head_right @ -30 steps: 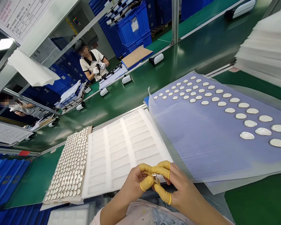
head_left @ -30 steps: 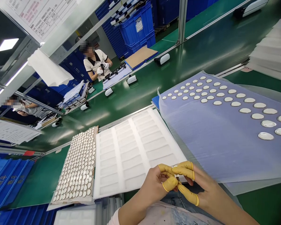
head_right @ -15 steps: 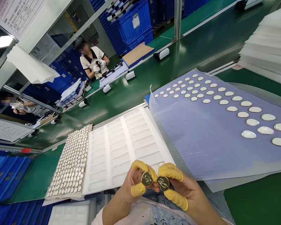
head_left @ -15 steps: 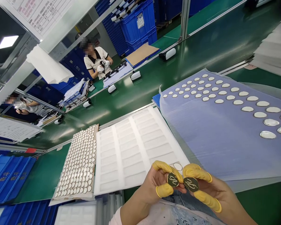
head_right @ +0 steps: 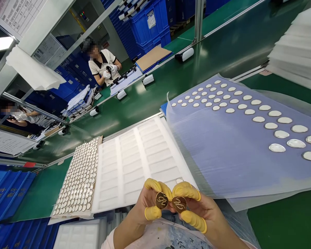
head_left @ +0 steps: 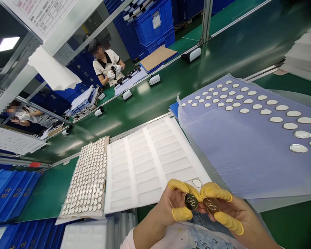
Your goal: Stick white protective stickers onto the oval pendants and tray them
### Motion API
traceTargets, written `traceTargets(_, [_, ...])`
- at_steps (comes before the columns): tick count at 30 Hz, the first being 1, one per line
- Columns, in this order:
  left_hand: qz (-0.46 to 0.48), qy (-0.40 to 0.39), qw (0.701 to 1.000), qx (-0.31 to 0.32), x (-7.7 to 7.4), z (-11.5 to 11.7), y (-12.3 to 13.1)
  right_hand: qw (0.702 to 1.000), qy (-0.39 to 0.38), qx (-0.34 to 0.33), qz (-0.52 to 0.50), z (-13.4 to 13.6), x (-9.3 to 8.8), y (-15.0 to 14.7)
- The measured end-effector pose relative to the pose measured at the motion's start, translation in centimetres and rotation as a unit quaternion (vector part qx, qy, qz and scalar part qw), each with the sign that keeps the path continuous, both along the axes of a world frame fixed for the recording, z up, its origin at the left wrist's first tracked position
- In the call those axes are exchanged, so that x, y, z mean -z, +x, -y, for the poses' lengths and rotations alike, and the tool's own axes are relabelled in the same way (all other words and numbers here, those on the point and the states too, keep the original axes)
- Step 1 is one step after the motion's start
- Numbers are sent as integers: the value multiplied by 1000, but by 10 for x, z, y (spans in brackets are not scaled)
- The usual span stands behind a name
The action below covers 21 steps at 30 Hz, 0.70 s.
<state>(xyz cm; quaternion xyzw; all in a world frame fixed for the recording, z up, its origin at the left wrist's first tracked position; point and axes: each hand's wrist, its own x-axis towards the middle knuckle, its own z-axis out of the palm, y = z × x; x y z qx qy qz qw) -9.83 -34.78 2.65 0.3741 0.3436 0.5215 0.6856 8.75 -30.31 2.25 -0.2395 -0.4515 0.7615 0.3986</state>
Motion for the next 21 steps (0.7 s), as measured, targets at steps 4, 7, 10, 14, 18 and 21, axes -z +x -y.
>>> traceTargets(4, [-120,85,988,-36,-5,-3,-10,989,77,28,126,-8,7,6])
traceTargets(7, [-365,40,929,-41,-8,-2,-17,926,223,37,302,-16,16,7])
traceTargets(10, [-581,-16,814,-4,-4,0,-18,816,395,36,421,-23,30,-1])
traceTargets(14, [-736,1,676,28,8,-1,-11,671,564,43,479,-25,45,-19])
traceTargets(18, [-789,24,612,46,12,-3,-7,641,581,27,501,-25,42,-28])
traceTargets(21, [-796,27,602,54,12,-2,-9,635,576,17,514,-27,38,-27])
